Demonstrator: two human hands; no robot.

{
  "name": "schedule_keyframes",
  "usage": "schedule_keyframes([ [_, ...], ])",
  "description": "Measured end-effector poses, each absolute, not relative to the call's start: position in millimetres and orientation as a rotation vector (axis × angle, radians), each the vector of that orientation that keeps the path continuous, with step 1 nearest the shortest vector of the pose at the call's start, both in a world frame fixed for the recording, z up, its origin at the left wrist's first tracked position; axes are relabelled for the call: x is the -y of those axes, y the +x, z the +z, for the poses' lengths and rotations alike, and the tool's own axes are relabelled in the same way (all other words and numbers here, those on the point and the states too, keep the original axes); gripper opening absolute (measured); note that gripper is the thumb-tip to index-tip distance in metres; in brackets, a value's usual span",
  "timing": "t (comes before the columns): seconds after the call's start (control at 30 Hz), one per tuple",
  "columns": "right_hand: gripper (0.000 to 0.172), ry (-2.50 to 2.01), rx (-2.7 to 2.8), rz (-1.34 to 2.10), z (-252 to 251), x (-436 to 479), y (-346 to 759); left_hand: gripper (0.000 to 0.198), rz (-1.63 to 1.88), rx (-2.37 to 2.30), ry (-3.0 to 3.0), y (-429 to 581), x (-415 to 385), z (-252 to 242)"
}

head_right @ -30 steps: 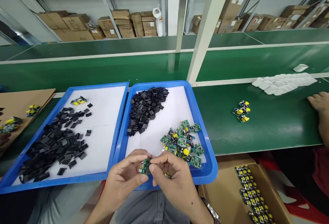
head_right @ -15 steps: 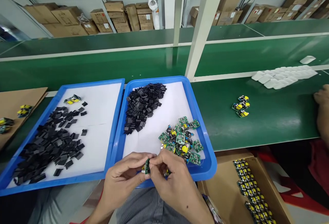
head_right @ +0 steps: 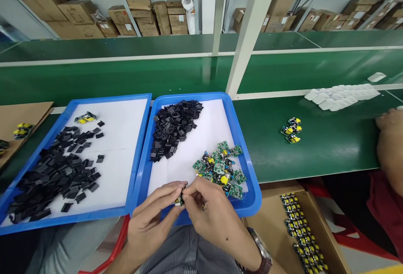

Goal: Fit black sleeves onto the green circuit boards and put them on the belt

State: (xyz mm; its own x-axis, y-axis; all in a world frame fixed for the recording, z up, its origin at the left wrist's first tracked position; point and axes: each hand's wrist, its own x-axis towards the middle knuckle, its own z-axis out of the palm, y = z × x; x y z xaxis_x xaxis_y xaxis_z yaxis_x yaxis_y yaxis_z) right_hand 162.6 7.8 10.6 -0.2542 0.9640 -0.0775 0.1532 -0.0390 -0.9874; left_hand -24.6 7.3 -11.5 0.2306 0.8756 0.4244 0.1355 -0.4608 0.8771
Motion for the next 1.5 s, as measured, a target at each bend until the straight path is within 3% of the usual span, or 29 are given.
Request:
schedule_keyframes([
  [0.27,0.011,-1.152,1.205,1.524,9.2,-2.4,159.3,0.046,1.169,-0.982,1.437,-26.9,-4.4,-7.1],
  [0.7,0.010,-1.294,1.525,1.262,14.3,1.3,161.7,0.054,1.259,-0.898,1.854,-26.3,-2.3,-13.0],
  [0.83,0.008,-1.233,1.392,1.430,10.4,-2.9,165.7,0.058,1.257,-0.904,1.943,-26.7,-1.9,-14.7],
  [0.97,0.017,-1.099,1.189,1.636,2.3,-4.7,172.6,0.054,1.208,-0.904,1.908,-24.8,-0.7,-10.4],
  [1.2,0.016,-1.079,1.111,1.639,2.7,-0.8,177.5,0.048,1.287,-0.858,1.746,-18.0,2.5,-5.2],
  [1.5,0.008,-1.124,1.196,1.694,14.9,0.7,185.2,0.055,1.280,-0.787,1.771,-19.7,5.6,4.7],
])
